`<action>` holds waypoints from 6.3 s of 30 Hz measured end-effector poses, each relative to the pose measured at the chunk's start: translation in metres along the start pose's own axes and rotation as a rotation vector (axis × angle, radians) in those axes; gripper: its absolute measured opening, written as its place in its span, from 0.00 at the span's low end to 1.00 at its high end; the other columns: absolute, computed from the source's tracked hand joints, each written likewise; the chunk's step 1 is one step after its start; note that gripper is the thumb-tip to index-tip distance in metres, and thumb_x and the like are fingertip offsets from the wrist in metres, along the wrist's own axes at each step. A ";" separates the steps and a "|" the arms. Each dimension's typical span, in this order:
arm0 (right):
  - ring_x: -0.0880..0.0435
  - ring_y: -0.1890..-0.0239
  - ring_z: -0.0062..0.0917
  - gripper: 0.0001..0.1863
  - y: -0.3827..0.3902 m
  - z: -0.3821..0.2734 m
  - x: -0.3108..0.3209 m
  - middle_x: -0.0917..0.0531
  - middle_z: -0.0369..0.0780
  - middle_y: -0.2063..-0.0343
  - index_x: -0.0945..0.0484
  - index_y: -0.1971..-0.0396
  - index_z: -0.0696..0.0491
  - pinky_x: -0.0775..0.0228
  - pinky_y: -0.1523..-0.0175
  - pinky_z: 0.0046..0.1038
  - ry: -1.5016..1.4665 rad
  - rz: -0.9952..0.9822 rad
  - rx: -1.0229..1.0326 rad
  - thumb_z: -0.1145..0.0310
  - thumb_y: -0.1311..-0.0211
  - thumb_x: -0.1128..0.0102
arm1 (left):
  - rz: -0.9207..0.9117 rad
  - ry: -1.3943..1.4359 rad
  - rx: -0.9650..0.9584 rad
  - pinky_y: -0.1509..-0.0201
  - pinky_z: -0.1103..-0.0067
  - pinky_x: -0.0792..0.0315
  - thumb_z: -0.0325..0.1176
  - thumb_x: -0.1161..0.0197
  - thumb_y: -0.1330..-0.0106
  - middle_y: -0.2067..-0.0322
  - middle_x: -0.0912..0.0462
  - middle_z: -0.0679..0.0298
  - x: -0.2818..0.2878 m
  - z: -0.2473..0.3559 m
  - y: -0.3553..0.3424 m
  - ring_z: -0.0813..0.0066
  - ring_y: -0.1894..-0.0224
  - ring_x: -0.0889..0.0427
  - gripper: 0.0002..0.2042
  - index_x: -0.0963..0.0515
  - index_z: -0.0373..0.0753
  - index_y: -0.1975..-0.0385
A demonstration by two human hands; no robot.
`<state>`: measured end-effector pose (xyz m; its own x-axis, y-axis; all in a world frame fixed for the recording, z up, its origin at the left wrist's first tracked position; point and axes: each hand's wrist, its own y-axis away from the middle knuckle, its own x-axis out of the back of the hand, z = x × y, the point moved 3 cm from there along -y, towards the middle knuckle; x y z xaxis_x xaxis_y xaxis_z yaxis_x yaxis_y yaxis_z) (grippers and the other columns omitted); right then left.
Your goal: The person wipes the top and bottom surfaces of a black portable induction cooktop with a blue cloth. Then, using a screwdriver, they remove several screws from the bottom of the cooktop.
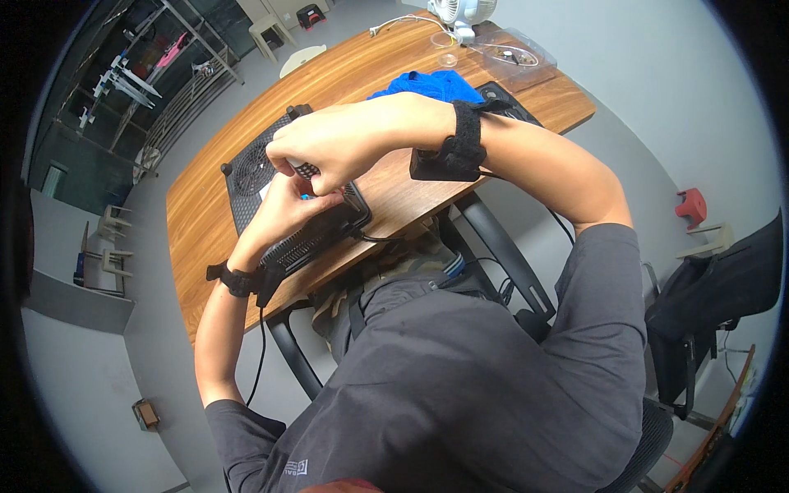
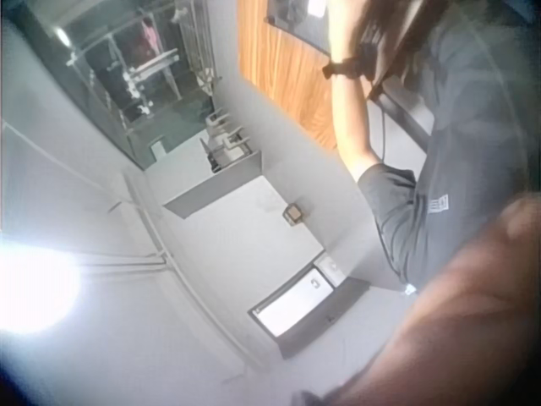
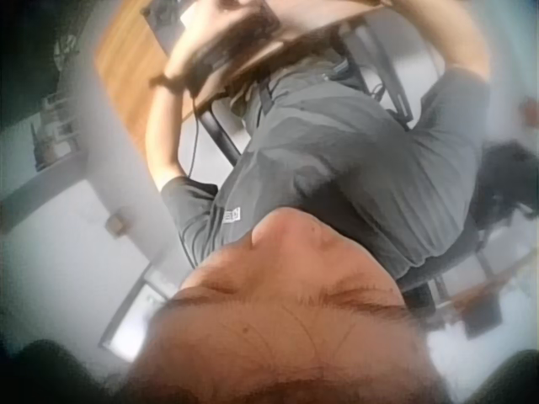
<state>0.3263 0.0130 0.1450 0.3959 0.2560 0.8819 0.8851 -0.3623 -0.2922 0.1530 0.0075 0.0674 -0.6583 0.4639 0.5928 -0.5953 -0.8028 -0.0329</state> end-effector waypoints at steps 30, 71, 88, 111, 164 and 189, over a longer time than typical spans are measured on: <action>0.20 0.63 0.37 0.23 -0.003 -0.010 0.044 0.20 0.46 0.63 0.26 0.54 0.58 0.26 0.58 0.38 0.014 0.073 0.030 0.62 0.41 0.26 | -0.129 -0.077 -0.024 0.50 0.78 0.20 0.28 0.27 0.36 0.58 0.12 0.65 0.004 0.013 0.008 0.80 0.61 0.14 0.17 0.18 0.34 0.48; 0.19 0.57 0.44 0.17 -0.203 -0.081 -0.073 0.23 0.50 0.58 0.29 0.53 0.60 0.24 0.48 0.39 -0.114 -0.151 0.272 0.67 0.35 0.37 | 0.418 -0.591 0.340 0.51 0.64 0.20 0.25 0.30 0.39 0.63 0.12 0.50 0.122 -0.159 0.231 0.50 0.58 0.13 0.07 0.14 0.32 0.63; 0.19 0.57 0.44 0.18 -0.192 -0.093 -0.092 0.25 0.47 0.58 0.29 0.53 0.58 0.25 0.52 0.41 -0.078 -0.243 0.309 0.66 0.35 0.34 | 0.270 -0.139 0.276 0.56 0.70 0.19 0.27 0.30 0.38 0.67 0.12 0.54 0.118 -0.086 0.216 0.67 0.63 0.13 0.10 0.17 0.30 0.59; 0.15 0.67 0.46 0.18 -0.189 -0.111 -0.107 0.23 0.50 0.59 0.29 0.51 0.55 0.21 0.63 0.43 0.154 -0.241 0.321 0.63 0.32 0.34 | 0.287 0.063 0.093 0.50 0.73 0.21 0.30 0.20 0.44 0.61 0.11 0.60 0.111 -0.060 0.208 0.75 0.57 0.17 0.20 0.16 0.32 0.53; 0.11 0.55 0.39 0.14 -0.198 -0.105 -0.095 0.11 0.46 0.60 0.16 0.49 0.52 0.18 0.50 0.40 0.302 -0.461 0.247 0.64 0.31 0.40 | 0.220 0.167 0.323 0.48 0.73 0.19 0.26 0.20 0.42 0.58 0.10 0.61 0.102 -0.069 0.208 0.72 0.55 0.12 0.15 0.15 0.33 0.57; 0.12 0.56 0.43 0.15 -0.205 -0.102 -0.092 0.18 0.46 0.55 0.19 0.51 0.52 0.18 0.52 0.42 0.301 -0.384 0.161 0.61 0.33 0.37 | 0.411 0.091 0.296 0.52 0.73 0.18 0.27 0.18 0.44 0.63 0.11 0.61 0.092 -0.065 0.194 0.72 0.58 0.13 0.16 0.16 0.34 0.58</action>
<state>0.0831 -0.0278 0.1615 -0.0324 0.0653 0.9973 0.9887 -0.1442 0.0415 -0.0531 -0.0817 0.0627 -0.8559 0.1075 0.5059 -0.1313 -0.9913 -0.0114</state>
